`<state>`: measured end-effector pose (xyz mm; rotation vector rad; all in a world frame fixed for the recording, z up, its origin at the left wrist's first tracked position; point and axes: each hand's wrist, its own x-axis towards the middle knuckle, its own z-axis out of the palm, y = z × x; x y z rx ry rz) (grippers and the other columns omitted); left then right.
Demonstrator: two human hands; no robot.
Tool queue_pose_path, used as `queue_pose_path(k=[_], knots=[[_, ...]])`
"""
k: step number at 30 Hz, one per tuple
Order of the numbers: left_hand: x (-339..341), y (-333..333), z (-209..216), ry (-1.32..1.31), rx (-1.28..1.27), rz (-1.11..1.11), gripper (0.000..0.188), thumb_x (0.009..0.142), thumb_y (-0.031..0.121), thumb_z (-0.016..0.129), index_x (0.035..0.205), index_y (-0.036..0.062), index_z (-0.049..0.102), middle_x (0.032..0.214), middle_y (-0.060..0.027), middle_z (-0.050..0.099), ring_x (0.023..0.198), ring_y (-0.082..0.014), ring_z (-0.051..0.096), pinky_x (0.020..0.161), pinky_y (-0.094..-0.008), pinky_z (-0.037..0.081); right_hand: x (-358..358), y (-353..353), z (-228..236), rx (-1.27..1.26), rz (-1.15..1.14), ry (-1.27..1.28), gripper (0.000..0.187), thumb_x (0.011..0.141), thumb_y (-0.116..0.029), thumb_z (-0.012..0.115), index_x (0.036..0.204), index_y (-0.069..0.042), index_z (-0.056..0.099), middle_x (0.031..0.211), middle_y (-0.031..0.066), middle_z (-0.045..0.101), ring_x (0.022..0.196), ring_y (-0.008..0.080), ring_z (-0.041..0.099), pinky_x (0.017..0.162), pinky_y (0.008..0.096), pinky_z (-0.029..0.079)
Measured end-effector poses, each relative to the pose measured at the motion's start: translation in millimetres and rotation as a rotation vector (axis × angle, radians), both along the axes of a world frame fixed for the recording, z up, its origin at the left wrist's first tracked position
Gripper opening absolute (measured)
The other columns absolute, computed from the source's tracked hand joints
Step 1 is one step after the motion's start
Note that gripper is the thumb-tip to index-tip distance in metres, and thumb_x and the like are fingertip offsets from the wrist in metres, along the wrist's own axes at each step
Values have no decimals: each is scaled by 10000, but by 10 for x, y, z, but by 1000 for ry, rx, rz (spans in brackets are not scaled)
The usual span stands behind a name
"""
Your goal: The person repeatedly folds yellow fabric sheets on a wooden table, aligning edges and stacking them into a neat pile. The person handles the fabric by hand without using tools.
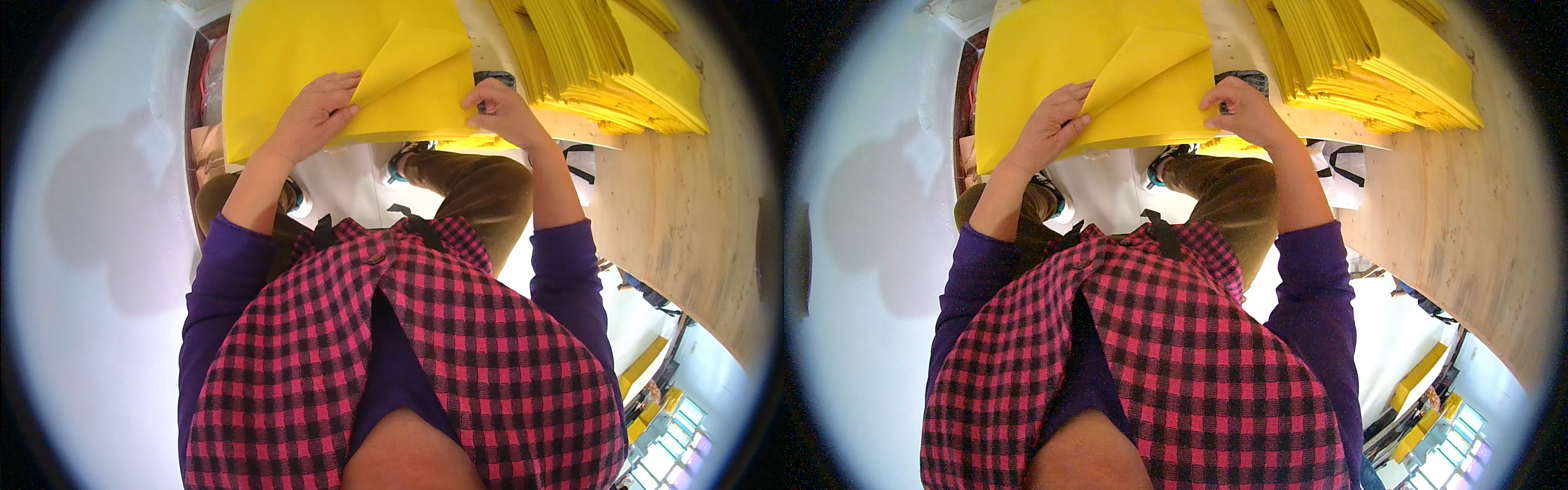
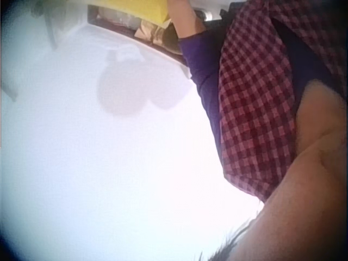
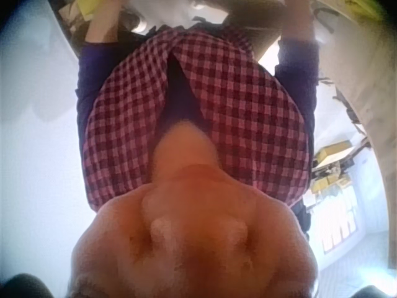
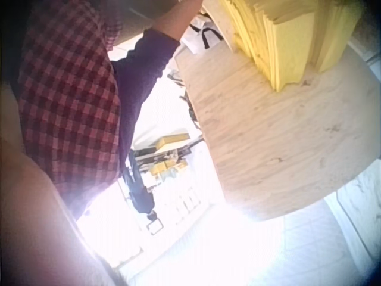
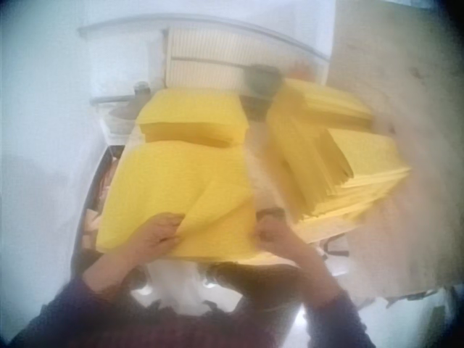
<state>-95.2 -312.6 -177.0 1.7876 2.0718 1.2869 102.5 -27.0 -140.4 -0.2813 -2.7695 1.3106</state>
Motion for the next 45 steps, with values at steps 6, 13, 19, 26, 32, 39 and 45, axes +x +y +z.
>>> queue_pose_path(k=[6, 13, 19, 26, 32, 39, 45], knots=[[-14, 5, 12, 18, 25, -18, 175, 885, 123, 602, 968, -27, 634, 1215, -171, 620, 1228, -334, 520, 1070, -446, 371, -81, 32, -71, -46, -47, -34, 162, 707, -42, 773, 838, -69, 681, 817, -31, 515, 719, 93, 443, 657, 220, 373], [-5, -8, 15, 21, 12, -3, 181, 885, 133, 605, 967, -26, 634, 1213, -170, 620, 1227, -328, 522, 1069, -443, 373, -165, 103, 53, -71, -13, -39, 87, 794, -41, 730, 849, -36, 663, 825, -19, 534, 759, 90, 495, 688, 233, 411], [4, -12, 56, 45, 9, -8, 181, 883, 136, 608, 964, -25, 634, 1224, -163, 616, 1230, -322, 520, 1068, -437, 374, -313, 174, 284, 66, 51, -18, 68, 847, -60, 691, 843, -30, 630, 852, -12, 516, 767, 89, 484, 699, 233, 408], [5, -12, 106, 53, -14, -35, 330, 907, 230, 595, 1164, 27, 637, 1259, -143, 606, 1245, -322, 508, 1068, -424, 367, -592, 188, 456, 111, 130, 47, 82, 886, -88, 664, 890, -28, 609, 845, -21, 494, 785, 82, 468, 706, 224, 393], [9, -27, 117, 96, -14, -51, 406, 867, 251, 647, 1218, 50, 621, 1290, -129, 592, 1255, -322, 502, 1066, -433, 367, -754, 140, 481, 35, 101, 146, 145, 847, -164, 711, 888, -37, 655, 814, 6, 570, 731, 111, 512, 657, 262, 432], [20, -15, 99, 121, -1, -39, 371, 848, 158, 652, 1202, 52, 627, 1291, -121, 590, 1248, -327, 508, 1064, -440, 369, -609, 148, 434, 107, 26, 201, 103, 882, -94, 668, 971, -52, 640, 1002, -35, 597, 868, 72, 510, 803, 226, 434], [22, -13, 73, 122, 2, -22, 332, 872, 134, 613, 1194, 54, 630, 1296, -113, 588, 1251, -321, 507, 1063, -447, 367, -239, 186, 166, -198, -187, 199, 500, 798, -96, 749, 1263, -77, 568, 1234, 26, 577, 1072, 157, 530, 984, 289, 413]])
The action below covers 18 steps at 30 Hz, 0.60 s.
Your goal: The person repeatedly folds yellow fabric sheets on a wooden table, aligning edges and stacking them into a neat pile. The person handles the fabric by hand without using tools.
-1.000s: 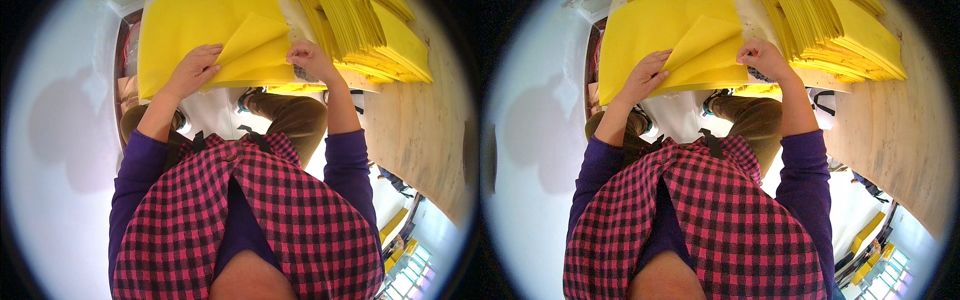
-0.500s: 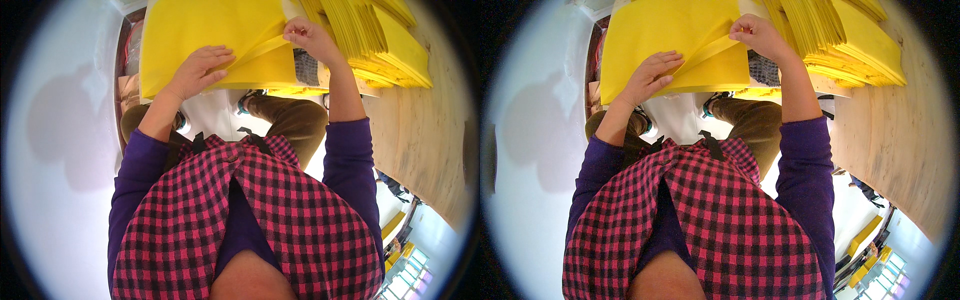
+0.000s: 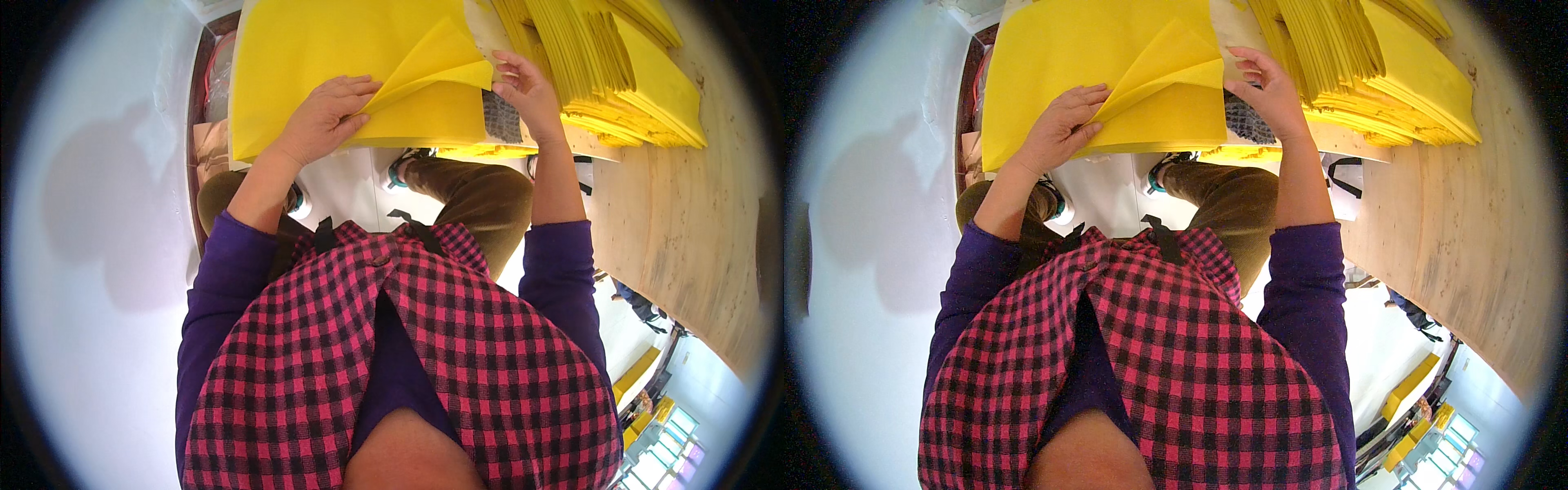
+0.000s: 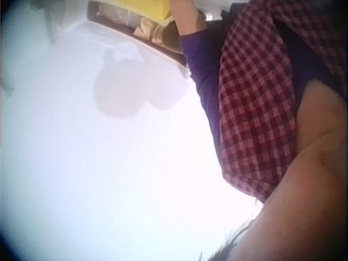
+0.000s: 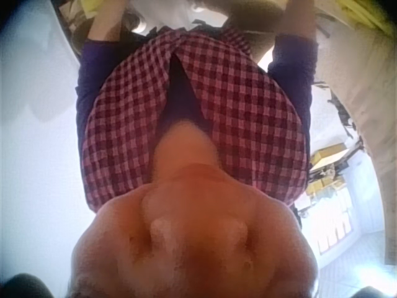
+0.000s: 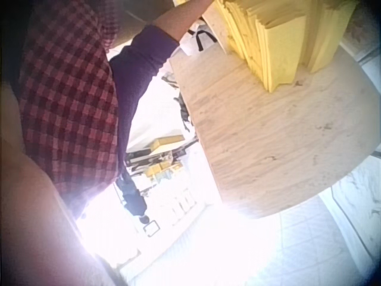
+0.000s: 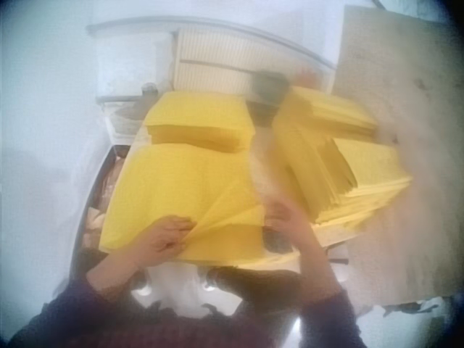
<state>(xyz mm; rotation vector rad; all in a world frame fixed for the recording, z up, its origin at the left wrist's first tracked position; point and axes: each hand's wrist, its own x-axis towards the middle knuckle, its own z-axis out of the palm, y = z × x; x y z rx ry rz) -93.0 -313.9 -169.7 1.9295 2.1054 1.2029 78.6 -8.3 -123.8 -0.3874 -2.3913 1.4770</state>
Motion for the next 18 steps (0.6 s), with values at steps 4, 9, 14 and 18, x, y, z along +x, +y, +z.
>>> queue_pose_path(k=[4, 9, 14, 18], knots=[[-9, 1, -16, 18, -18, 5, 322, 876, 135, 606, 1186, 52, 631, 1307, -110, 580, 1260, -317, 498, 1068, -451, 362, 117, 9, -106, 182, -59, -123, 702, 729, -113, 809, 1359, -101, 502, 1353, 53, 523, 1220, 217, 500, 1055, 348, 385], [-6, -6, -10, 25, -21, -5, 332, 877, 136, 603, 1199, 58, 622, 1318, -103, 572, 1267, -311, 491, 1086, -454, 346, -36, -110, -103, 352, -86, -144, 782, 727, -134, 812, 1414, -152, 439, 1384, 89, 510, 1276, 251, 477, 1071, 387, 379], [12, -3, 13, 87, -59, 9, 348, 877, 129, 601, 1222, 87, 618, 1322, -106, 568, 1268, -309, 490, 1091, -457, 342, -321, -106, -64, 488, 106, 96, 767, 764, -46, 752, 1438, -134, 397, 1344, 80, 546, 1259, 223, 496, 1089, 388, 357], [34, -7, 38, 94, -86, 2, 375, 875, 100, 597, 1249, 92, 611, 1339, -112, 554, 1284, -316, 473, 1091, -451, 337, -366, 11, -80, 394, 218, 96, 739, 767, 34, 698, 1429, -118, 406, 1231, 71, 615, 1203, 213, 540, 1083, 368, 353]])
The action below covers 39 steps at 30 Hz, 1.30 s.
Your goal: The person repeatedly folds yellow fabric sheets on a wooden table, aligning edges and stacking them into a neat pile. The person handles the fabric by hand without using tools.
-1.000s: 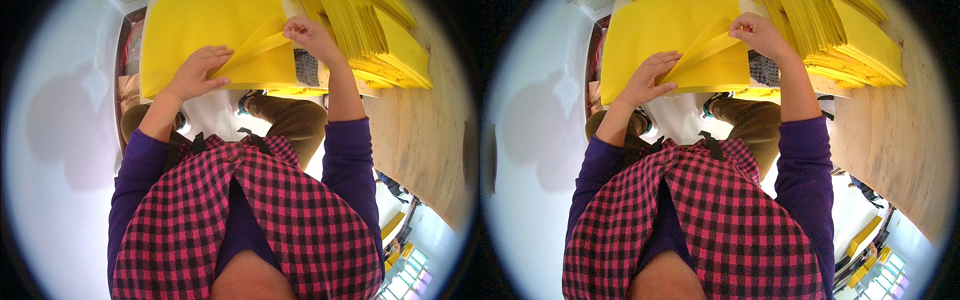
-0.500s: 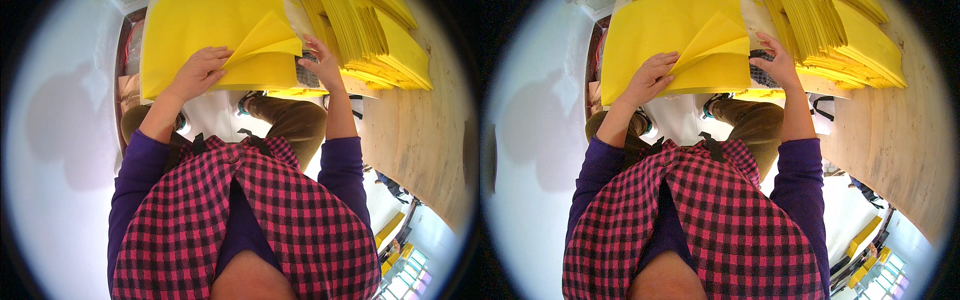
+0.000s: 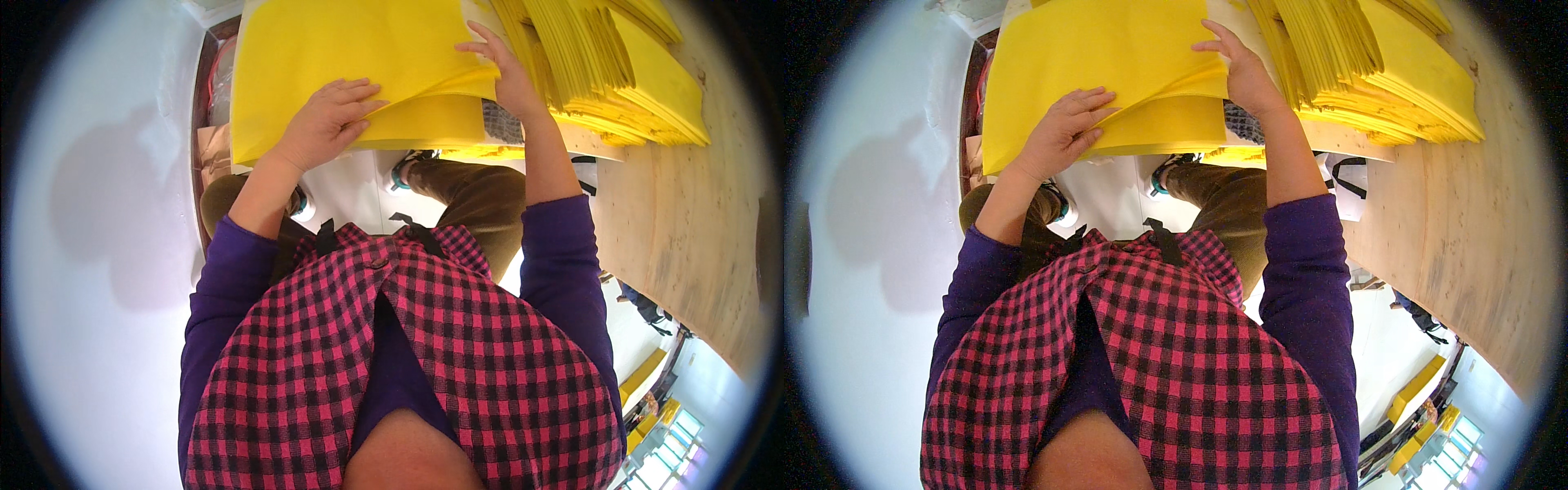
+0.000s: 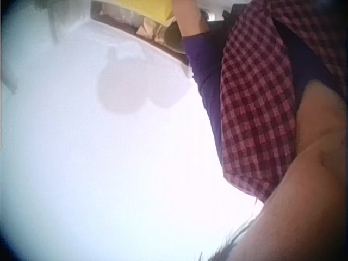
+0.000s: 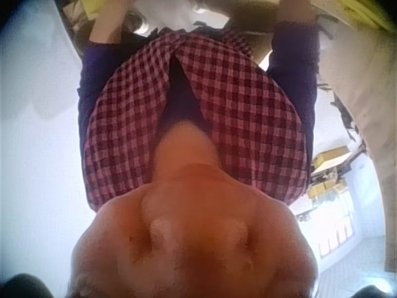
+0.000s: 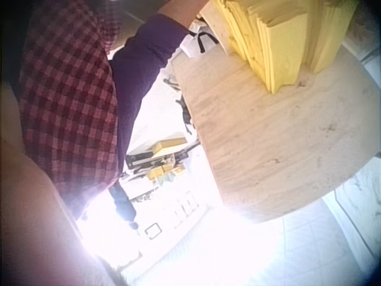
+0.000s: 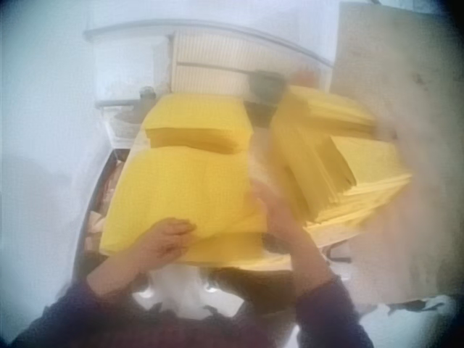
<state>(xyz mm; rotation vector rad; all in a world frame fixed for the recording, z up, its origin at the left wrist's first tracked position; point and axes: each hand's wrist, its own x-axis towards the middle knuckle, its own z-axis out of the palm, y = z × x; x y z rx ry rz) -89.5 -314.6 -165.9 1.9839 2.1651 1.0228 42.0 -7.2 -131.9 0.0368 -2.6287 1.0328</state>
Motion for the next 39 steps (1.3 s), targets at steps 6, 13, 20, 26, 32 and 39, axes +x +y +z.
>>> queue_pose_path(k=[6, 13, 20, 26, 32, 39], knots=[[50, 4, 19, 37, -23, 35, 363, 895, 114, 577, 1255, 147, 613, 1339, -111, 554, 1282, -310, 477, 1099, -452, 333, 180, -45, -6, -124, 48, -101, 517, 770, 69, 662, 1257, -88, 597, 1108, 56, 665, 1106, 206, 596, 1015, 316, 410], [71, 4, 42, 100, -47, 49, 344, 897, 128, 575, 1236, 170, 617, 1343, -103, 548, 1287, -298, 473, 1107, -465, 329, 337, -213, -51, -143, 37, 72, 306, 765, 30, 713, 1053, -71, 702, 1070, 62, 691, 1071, 231, 618, 958, 323, 466], [153, -13, 164, 263, -148, 116, 440, 859, 125, 606, 1293, 188, 563, 1400, -83, 492, 1332, -268, 422, 1129, -460, 300, 386, -151, -243, -93, 109, 64, 356, 718, 105, 678, 1032, -61, 699, 1096, 51, 692, 1156, 246, 597, 1054, 360, 405], [189, -342, 253, 359, -181, 269, 469, 835, 102, 607, 1296, 177, 564, 1399, -62, 501, 1321, -259, 441, 1120, -473, 312, 430, -190, -302, -140, 65, 19, 338, 719, 95, 682, 1025, -49, 697, 1108, 47, 691, 1210, 244, 572, 1100, 376, 354], [34, -884, 237, 448, -222, 411, 407, 808, 88, 589, 1213, 115, 615, 1321, -73, 569, 1266, -260, 495, 1085, -482, 352, 437, -183, -357, -125, 25, 4, 338, 722, 47, 718, 1024, -105, 712, 1101, 22, 698, 1214, 238, 575, 1120, 413, 324], [-220, -1255, 167, 285, -133, 490, 514, 735, 2, 592, 1240, 96, 595, 1313, -78, 570, 1271, -269, 488, 1089, -479, 350, 451, -211, -407, -262, -6, -25, 297, 753, 71, 683, 1008, -78, 708, 1088, 48, 701, 1207, 249, 578, 1122, 400, 326]])
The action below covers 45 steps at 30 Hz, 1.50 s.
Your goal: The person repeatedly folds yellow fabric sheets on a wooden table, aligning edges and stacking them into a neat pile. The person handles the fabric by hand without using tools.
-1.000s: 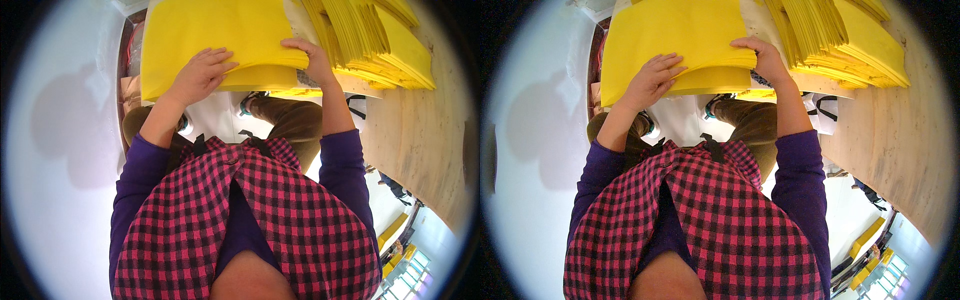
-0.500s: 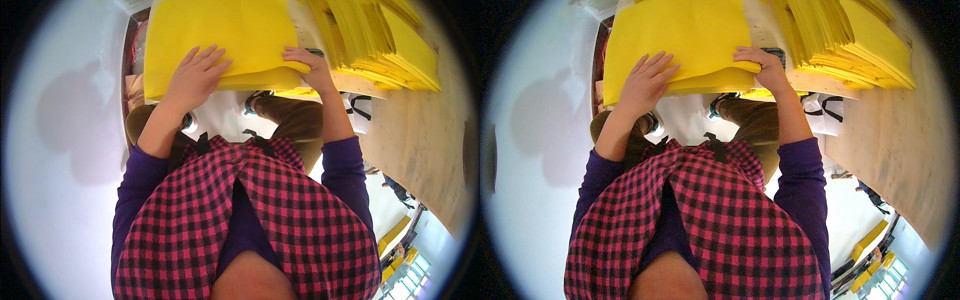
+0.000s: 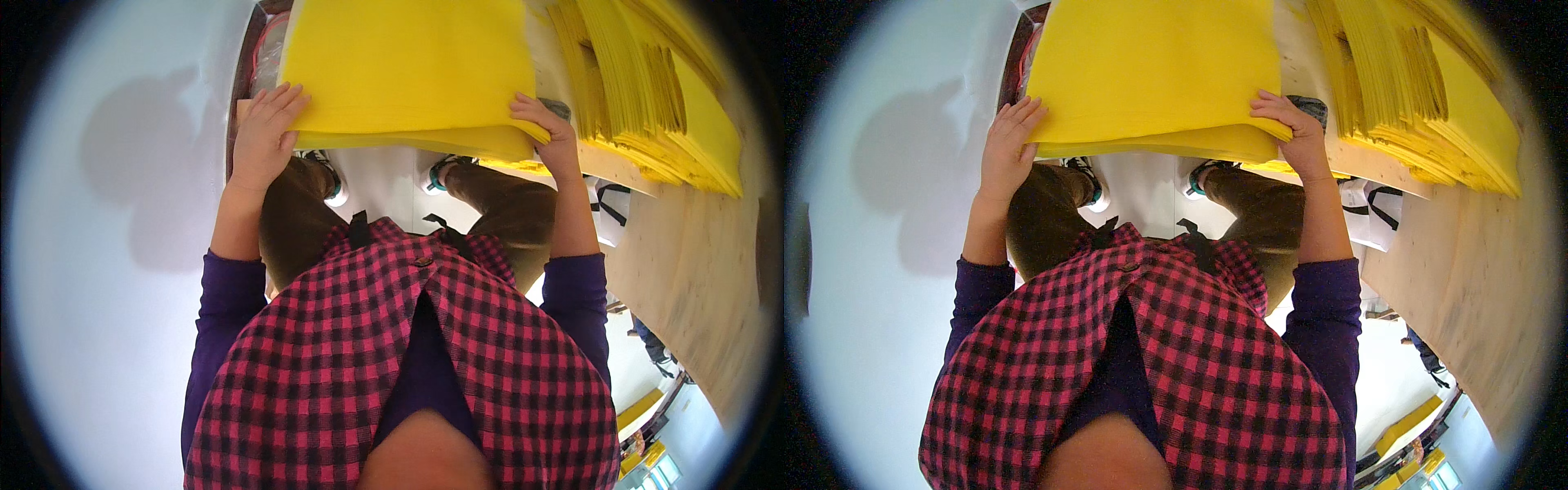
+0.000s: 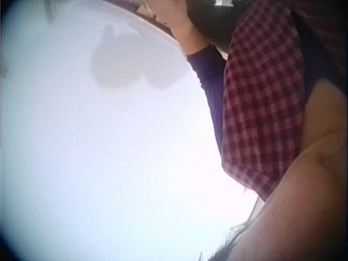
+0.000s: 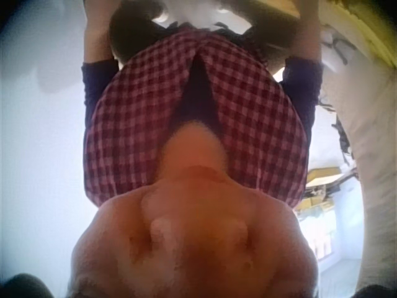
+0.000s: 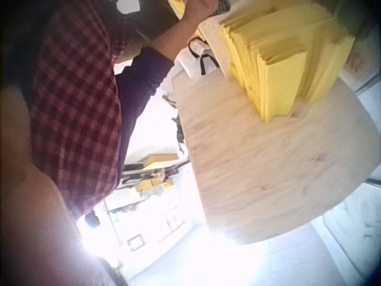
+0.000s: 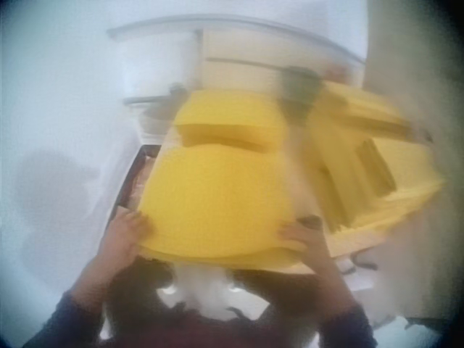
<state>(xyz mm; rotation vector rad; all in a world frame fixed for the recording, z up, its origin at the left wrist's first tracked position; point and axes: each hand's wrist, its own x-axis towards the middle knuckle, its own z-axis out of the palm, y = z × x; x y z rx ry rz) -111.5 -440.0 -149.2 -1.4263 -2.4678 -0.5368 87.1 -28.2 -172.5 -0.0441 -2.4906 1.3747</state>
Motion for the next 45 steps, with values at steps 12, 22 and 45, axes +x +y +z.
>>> queue_pose_path(k=[12, 22, 45], knots=[[-460, -24, -210, -265, 305, -150, 411, 696, -53, 607, 1079, 66, 695, 1209, -80, 657, 1220, -289, 546, 1028, -386, 427, 5, -53, 15, -1, -47, -12, 247, 784, 78, 667, 997, -42, 703, 1106, 84, 692, 1213, 258, 566, 1067, 365, 396], [-615, -29, -116, -506, 378, -187, 341, 760, -96, 589, 1048, 45, 706, 1169, -76, 670, 1232, -286, 533, 1049, -365, 413, -41, -60, 98, 125, -148, -12, 149, 877, -28, 655, 1015, -55, 702, 1043, 52, 705, 1082, 166, 626, 1004, 315, 433], [-592, 205, -357, -1152, 748, 274, 349, 930, 301, 644, 1020, -35, 677, 859, -10, 668, 774, -67, 559, 705, -236, 442, -472, -72, 201, -187, -481, -168, 264, 899, -208, 677, 988, 41, 666, 822, 11, 660, 722, 66, 554, 644, 239, 448]])
